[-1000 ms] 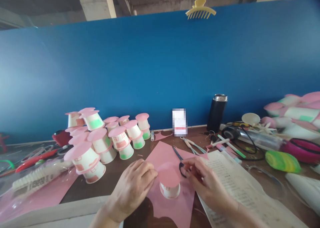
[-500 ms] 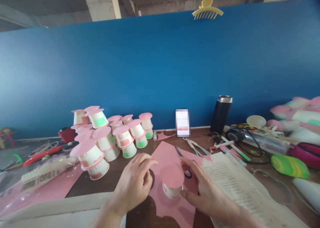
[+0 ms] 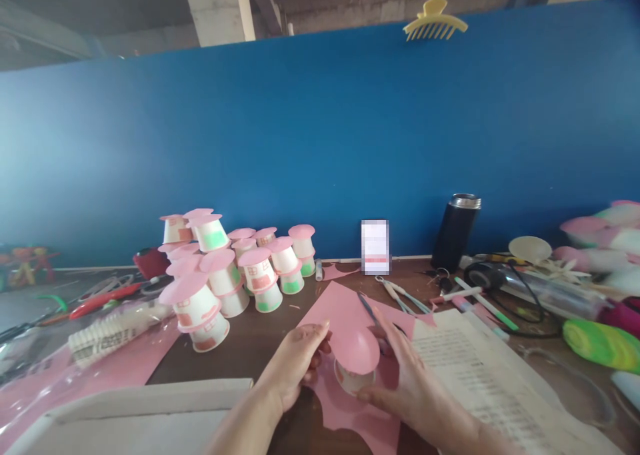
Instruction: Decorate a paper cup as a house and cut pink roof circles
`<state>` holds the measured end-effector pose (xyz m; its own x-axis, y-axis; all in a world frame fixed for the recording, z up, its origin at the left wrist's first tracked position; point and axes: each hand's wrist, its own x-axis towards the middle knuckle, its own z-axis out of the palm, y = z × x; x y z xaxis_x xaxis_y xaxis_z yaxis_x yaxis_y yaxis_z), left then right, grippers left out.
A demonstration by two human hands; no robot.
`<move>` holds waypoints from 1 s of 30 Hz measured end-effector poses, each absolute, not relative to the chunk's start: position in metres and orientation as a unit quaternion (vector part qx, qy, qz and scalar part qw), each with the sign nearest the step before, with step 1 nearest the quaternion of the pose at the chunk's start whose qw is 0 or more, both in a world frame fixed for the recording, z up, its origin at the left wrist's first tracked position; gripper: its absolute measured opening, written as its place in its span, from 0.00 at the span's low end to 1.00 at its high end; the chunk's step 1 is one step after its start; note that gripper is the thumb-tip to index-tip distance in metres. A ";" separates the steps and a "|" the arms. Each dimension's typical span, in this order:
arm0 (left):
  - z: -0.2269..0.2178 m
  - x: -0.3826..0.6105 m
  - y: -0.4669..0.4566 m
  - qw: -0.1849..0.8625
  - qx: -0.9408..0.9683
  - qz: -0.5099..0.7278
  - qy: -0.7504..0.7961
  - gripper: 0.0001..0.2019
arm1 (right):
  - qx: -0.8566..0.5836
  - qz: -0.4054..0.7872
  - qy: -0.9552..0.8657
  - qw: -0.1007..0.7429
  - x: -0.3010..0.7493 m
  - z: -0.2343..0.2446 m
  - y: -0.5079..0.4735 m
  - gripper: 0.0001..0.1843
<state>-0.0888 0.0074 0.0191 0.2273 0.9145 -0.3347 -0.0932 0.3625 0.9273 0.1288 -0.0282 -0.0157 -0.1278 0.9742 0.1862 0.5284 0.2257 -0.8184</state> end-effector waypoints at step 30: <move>0.019 -0.085 0.009 0.716 0.331 0.389 0.477 0.21 | -0.601 0.223 -0.708 0.296 0.108 0.002 -0.030 0.49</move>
